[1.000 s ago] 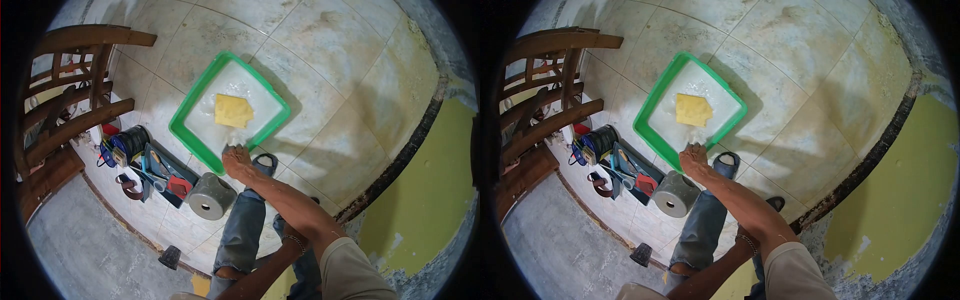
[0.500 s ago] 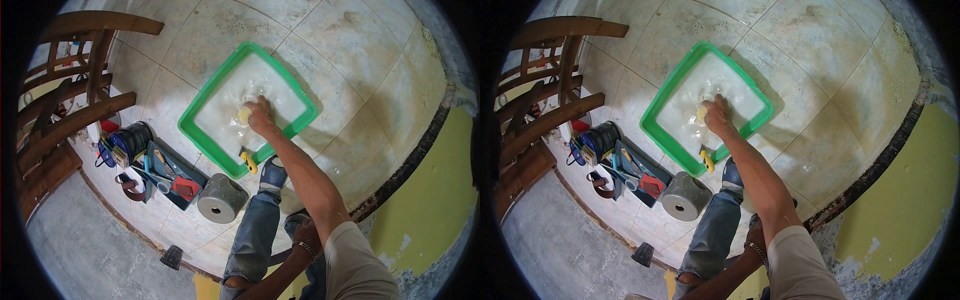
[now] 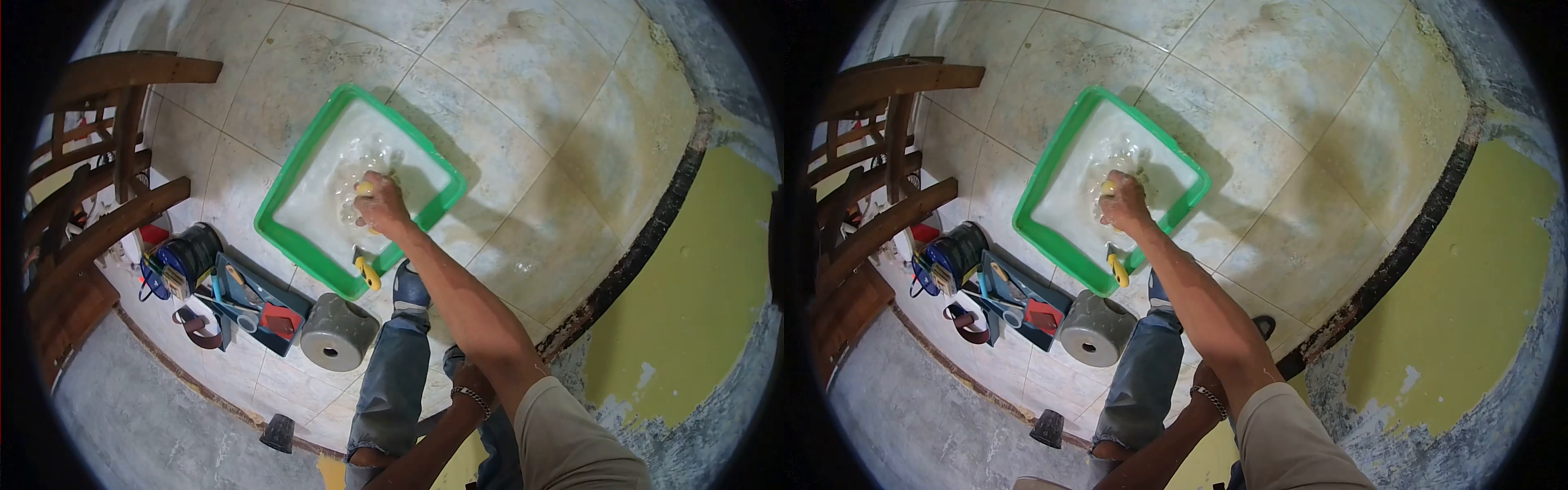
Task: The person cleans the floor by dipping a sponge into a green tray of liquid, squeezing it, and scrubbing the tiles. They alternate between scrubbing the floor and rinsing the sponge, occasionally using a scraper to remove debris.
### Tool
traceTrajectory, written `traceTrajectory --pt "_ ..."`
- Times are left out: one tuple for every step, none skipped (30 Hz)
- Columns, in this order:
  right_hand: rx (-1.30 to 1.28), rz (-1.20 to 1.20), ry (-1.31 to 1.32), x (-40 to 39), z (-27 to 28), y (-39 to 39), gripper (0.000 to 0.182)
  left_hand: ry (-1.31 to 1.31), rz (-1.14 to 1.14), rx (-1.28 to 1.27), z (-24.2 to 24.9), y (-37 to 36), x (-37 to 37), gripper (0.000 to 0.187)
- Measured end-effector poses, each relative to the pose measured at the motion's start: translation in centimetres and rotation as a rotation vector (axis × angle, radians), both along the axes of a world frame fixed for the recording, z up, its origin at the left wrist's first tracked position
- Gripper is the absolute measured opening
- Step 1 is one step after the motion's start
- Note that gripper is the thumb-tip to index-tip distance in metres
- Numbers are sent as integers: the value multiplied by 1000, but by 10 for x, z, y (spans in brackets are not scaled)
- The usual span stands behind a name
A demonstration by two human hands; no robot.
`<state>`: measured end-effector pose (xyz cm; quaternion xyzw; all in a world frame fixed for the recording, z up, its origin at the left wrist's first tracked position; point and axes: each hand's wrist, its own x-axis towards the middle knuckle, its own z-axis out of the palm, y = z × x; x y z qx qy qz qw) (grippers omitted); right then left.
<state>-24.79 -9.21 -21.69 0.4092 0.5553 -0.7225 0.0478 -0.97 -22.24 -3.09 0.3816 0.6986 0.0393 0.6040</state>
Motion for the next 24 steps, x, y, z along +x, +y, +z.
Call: traceTrajectory --pt "4 -5 -5 -5 0 -1 27 22 -64 -12 3 4 -3 35" --pt "144 -64 34 -9 -1 -2 22 17 -69 -8 2 5 -3 35" --pt "281 -122 71 -13 -2 -3 17 26 -41 2 2 4 0 36" --pt "311 -107 51 -16 0 -2 11 27 -29 8 -4 -3 10 36" --pt "314 -111 44 -19 2 0 11 28 -18 14 -10 -11 20 37" --pt "353 -116 97 -22 -1 0 11 23 -15 15 -10 -10 18 37" --pt "393 -121 150 -26 -3 -1 11 19 -22 17 -10 -10 16 37" --pt "457 -120 148 -30 -4 -3 9 12 -33 16 -9 -10 14 36" --pt "459 -122 141 -35 -8 -6 9 7 -41 17 -8 -7 10 36" --pt "430 -132 152 -40 -12 -8 8 3 -47 17 -6 -6 7 36" --pt "400 -143 164 -44 -16 -11 8 1 -52 18 -5 -5 6 36" --pt "402 -140 160 -46 -14 -12 8 -2 -55 17 -4 -4 5 36" --pt "400 -141 159 -51 -13 -12 8 -5 -56 19 -3 -3 3 36" --pt "423 -117 112 -55 -11 -13 8 -4 -58 16 -1 -3 1 36" --pt "446 -92 67 -60 -10 -13 9 -8 -57 19 1 -2 0 36" --pt "441 -93 68 -63 -10 -13 9 -10 -60 18 3 -3 -1 36" --pt "409 -87 25 -65 -9 -14 11 -14 -61 16 4 -2 -1 36" --pt "377 -80 -19 -67 -10 -16 13 -14 -54 17 5 -1 -1 36" --pt "374 -80 -20 -68 -12 -17 13 -18 -54 21 3 1 -2 36" --pt "401 -32 -33 -67 -13 -18 15 -16 -49 22 2 2 -4 36" --pt "429 16 -47 -67 -16 -19 17 -19 -45 27 3 3 -6 36" --pt "430 19 -51 -65 -18 -19 17 -17 -44 35 4 6 -8 36" --pt "504 50 -53 -63 -20 -20 21 -16 -41 44 5 8 -11 36" --pt "577 84 -56 -61 -21 -22 26 -9 -37 61 6 9 -14 36"
